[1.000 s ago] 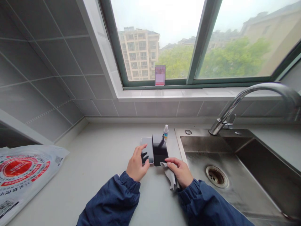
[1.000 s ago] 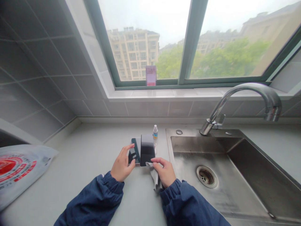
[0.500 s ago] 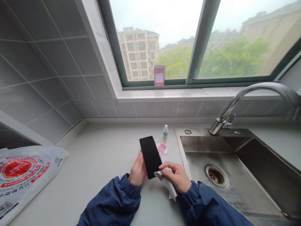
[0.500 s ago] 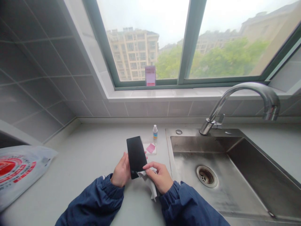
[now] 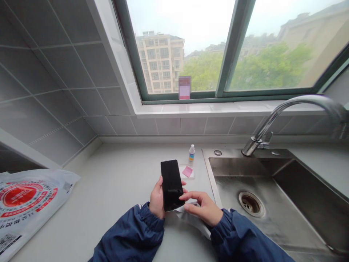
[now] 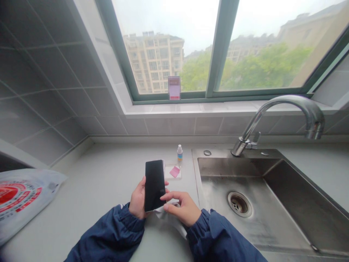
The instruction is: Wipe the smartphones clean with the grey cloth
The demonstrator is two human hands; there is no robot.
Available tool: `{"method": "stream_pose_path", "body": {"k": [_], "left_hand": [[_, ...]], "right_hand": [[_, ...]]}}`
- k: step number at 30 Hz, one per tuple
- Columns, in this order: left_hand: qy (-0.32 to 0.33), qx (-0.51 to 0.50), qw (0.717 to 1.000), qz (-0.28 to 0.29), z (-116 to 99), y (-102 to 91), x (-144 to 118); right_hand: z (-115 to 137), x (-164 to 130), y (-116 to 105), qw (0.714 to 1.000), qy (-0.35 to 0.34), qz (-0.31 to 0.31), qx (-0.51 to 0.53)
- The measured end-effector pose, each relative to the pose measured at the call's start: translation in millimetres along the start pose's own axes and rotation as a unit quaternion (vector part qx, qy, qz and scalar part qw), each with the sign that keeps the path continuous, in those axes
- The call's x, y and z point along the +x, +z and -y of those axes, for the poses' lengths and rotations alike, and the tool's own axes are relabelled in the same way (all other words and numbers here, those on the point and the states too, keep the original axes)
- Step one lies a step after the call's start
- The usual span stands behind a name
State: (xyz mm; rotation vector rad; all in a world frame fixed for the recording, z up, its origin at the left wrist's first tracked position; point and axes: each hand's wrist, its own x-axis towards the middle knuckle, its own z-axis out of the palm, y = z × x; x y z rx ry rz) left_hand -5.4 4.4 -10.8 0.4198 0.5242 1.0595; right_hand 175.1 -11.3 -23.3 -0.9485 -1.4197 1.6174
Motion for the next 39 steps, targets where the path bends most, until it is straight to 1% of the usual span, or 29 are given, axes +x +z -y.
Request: {"method": "stream_pose_path", "body": {"k": [2,4,7,9,11,13,14,16,22,25,28,32,36,39], "left_hand": [[-0.006,-0.001,1.0,0.006,-2,-1.2,-1],[0.0,0.001,1.0,0.001,-5,-2.5,-1],[0.016,-0.004,1.0,-0.007,-7,-3.8,0],[0.014,-0.011,1.0,-0.004,-6,-3.8,0],[-0.018,-0.011,1.0,0.016,-2,-3.1,0],[-0.062,0.0,0.997,0.052,2,-1.6,0],[-0.077,0.008,0.995,0.069,5,-0.6,0],[-0.088,0.021,0.992,0.089,10,1.2,-1],[-0.116,0.062,0.985,0.109,18,1.0,0],[-0.111,0.049,0.986,0.114,17,0.0,0],[-0.077,0.021,0.99,0.117,15,1.9,0],[-0.041,0.004,0.994,0.103,13,5.5,-2],[-0.041,0.002,0.992,0.12,11,5.6,-3],[-0.051,-0.005,0.989,0.14,11,4.0,-4]], "right_hand": [[2,1,-2,1.0,0.001,-0.017,-0.005],[2,3,-7,0.998,-0.003,-0.059,-0.003],[-1,9,-17,0.987,-0.017,-0.159,0.015],[-5,12,-23,0.975,-0.021,-0.218,0.032],[-8,15,-26,0.964,-0.023,-0.258,0.053],[-10,16,-26,0.957,-0.025,-0.28,0.074],[-10,16,-26,0.955,-0.026,-0.284,0.084],[-10,16,-25,0.953,-0.029,-0.284,0.099],[-7,15,-24,0.952,-0.033,-0.27,0.138],[-3,14,-22,0.95,-0.046,-0.268,0.154],[0,14,-21,0.947,-0.059,-0.273,0.161],[-6,15,-26,0.94,-0.058,-0.298,0.154],[-13,16,-29,0.936,-0.05,-0.314,0.151],[-11,16,-27,0.933,-0.047,-0.318,0.164]]}}
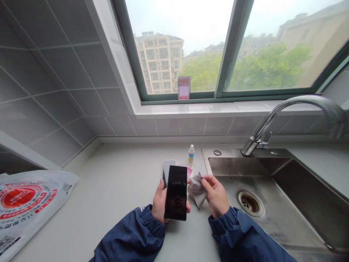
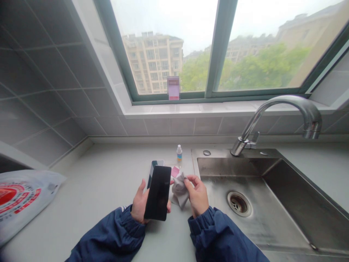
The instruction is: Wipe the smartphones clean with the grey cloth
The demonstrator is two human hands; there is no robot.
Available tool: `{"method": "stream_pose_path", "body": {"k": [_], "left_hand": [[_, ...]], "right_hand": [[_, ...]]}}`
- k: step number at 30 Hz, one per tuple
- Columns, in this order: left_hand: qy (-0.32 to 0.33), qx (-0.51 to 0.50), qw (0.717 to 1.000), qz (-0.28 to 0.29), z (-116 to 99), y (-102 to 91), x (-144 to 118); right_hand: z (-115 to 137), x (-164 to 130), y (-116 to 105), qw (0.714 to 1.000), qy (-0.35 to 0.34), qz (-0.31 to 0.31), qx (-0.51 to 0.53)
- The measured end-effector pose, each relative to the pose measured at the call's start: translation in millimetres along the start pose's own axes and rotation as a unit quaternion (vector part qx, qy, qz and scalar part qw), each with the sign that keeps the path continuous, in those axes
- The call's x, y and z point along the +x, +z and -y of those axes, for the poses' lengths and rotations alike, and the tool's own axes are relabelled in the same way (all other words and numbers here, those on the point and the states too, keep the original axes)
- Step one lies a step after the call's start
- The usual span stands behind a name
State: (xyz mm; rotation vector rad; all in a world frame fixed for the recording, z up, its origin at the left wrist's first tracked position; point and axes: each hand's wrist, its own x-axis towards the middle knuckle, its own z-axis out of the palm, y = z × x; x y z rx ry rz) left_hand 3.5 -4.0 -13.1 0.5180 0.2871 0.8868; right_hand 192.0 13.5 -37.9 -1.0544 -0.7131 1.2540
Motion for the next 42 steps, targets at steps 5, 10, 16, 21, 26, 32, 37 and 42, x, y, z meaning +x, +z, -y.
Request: {"method": "stream_pose_path", "body": {"k": [5,10,16,21,26,32,37,42], "left_hand": [[0.001,-0.019,1.0,0.021,0,-4.2,-1],[-0.046,-0.005,0.998,0.036,1,-7.5,-2],[-0.07,0.006,0.997,0.045,0,-2.0,-2],[-0.065,0.016,0.997,0.048,2,-3.2,-3],[-0.087,0.022,0.994,0.058,4,-7.5,-4],[-0.083,0.01,0.995,0.06,2,-6.5,-6],[-0.098,0.004,0.992,0.076,3,-12.5,-7],[-0.11,0.006,0.991,0.074,3,-17.1,-8]], "right_hand": [[12,-7,9,0.999,0.025,0.015,0.03],[16,-9,13,0.999,0.031,0.008,0.026],[10,-4,7,0.999,-0.015,-0.031,-0.021],[6,0,1,0.992,-0.059,-0.075,-0.079],[6,-1,0,0.987,-0.069,-0.08,-0.117],[5,1,-2,0.979,-0.09,-0.114,-0.146],[2,2,-2,0.976,-0.102,-0.115,-0.151],[-3,4,-1,0.976,-0.117,-0.099,-0.152]]}}
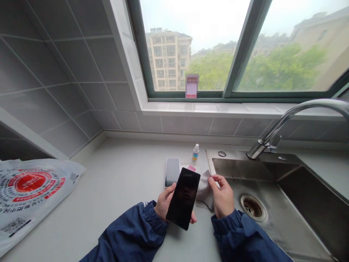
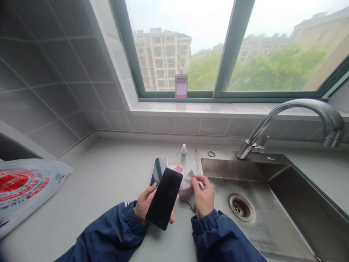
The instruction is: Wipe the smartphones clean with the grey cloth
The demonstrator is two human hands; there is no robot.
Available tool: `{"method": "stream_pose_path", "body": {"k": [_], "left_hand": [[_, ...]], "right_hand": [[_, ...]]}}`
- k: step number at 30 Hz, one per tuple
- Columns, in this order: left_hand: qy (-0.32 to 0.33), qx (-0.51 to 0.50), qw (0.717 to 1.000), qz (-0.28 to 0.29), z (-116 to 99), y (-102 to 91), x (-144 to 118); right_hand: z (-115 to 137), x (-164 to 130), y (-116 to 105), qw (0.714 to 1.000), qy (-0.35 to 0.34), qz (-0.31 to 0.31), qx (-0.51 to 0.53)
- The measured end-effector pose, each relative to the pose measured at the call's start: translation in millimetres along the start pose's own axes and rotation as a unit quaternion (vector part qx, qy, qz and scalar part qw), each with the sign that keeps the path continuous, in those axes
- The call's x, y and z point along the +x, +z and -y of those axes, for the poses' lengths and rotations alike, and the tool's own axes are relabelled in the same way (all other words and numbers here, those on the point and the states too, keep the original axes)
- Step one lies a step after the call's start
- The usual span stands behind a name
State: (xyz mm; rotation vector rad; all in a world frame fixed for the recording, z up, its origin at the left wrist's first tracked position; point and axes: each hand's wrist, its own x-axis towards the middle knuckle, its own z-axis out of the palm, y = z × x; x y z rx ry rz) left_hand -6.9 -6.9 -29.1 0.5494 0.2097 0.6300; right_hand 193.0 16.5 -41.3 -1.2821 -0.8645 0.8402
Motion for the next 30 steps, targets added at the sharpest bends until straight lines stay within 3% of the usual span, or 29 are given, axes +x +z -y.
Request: {"method": "stream_pose_path", "body": {"k": [8,11,17,22,30], "left_hand": [[0.045,-0.001,0.999,-0.029,-8,11.0,-1],[0.055,0.009,0.998,-0.035,-11,13.4,-2],[0.037,0.017,0.999,-0.028,-12,16.8,-1],[0.023,0.015,0.999,-0.027,-11,20.1,0],[0.017,0.012,1.0,-0.002,-8,9.5,1]], "right_hand": [[8,-5,-3,0.995,-0.085,0.014,-0.051],[16,-14,-1,0.987,-0.127,0.057,-0.082],[20,-29,7,0.968,-0.134,0.182,-0.109],[18,-27,4,0.961,-0.135,0.202,-0.135],[19,-26,3,0.953,-0.149,0.216,-0.153]]}}
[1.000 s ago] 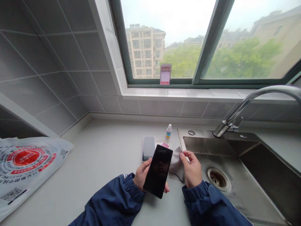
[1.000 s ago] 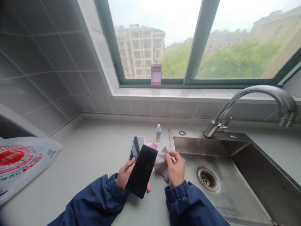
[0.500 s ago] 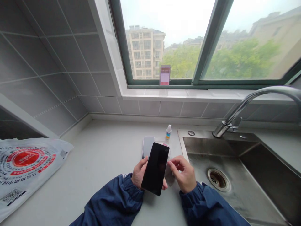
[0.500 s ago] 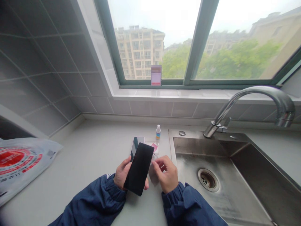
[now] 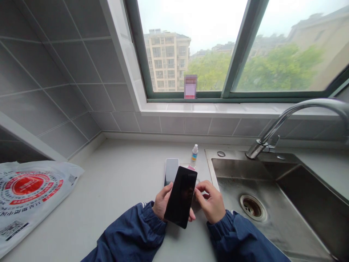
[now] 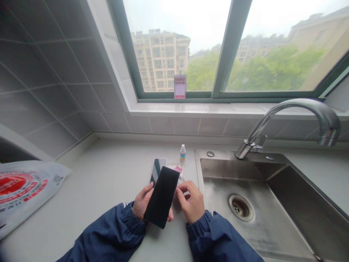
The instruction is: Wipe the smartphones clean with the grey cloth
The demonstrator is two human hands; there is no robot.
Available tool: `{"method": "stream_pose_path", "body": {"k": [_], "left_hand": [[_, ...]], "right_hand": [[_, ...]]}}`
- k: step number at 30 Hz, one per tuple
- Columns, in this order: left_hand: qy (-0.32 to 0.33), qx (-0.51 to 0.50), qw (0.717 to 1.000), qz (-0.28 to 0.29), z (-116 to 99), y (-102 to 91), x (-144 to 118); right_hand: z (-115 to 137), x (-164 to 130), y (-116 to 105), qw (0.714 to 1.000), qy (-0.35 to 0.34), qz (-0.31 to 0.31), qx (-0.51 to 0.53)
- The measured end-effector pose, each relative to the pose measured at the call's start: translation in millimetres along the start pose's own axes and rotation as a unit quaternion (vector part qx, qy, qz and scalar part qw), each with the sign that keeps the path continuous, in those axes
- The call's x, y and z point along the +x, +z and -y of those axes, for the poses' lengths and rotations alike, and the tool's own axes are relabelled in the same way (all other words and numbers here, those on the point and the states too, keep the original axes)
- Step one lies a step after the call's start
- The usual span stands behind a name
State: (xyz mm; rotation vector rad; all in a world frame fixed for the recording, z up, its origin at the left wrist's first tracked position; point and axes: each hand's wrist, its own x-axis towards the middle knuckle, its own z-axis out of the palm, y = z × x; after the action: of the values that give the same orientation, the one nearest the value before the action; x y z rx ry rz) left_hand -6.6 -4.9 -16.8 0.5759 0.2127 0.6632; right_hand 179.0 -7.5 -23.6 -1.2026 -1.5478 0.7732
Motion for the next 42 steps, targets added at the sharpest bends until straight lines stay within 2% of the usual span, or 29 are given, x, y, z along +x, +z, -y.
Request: {"method": "stream_pose_path", "body": {"k": [11,22,28,33,42], "left_hand": [[0.022,-0.004,1.0,0.008,0,-1.3,0],[0.013,0.005,1.0,0.003,-1,-5.2,0],[0.021,0.001,1.0,0.017,-1,-0.8,0],[0.013,0.0,1.0,0.022,1,0.9,0],[0.017,-0.005,1.0,0.004,-2,-4.0,0]], "right_hand": [[-8,-1,2,0.998,0.049,0.003,0.03],[-13,-1,1,0.994,0.085,0.019,0.068],[-10,1,2,0.988,0.111,0.033,0.102],[-6,0,1,0.987,0.115,0.029,0.105],[-14,1,1,0.984,0.123,0.04,0.122]]}}
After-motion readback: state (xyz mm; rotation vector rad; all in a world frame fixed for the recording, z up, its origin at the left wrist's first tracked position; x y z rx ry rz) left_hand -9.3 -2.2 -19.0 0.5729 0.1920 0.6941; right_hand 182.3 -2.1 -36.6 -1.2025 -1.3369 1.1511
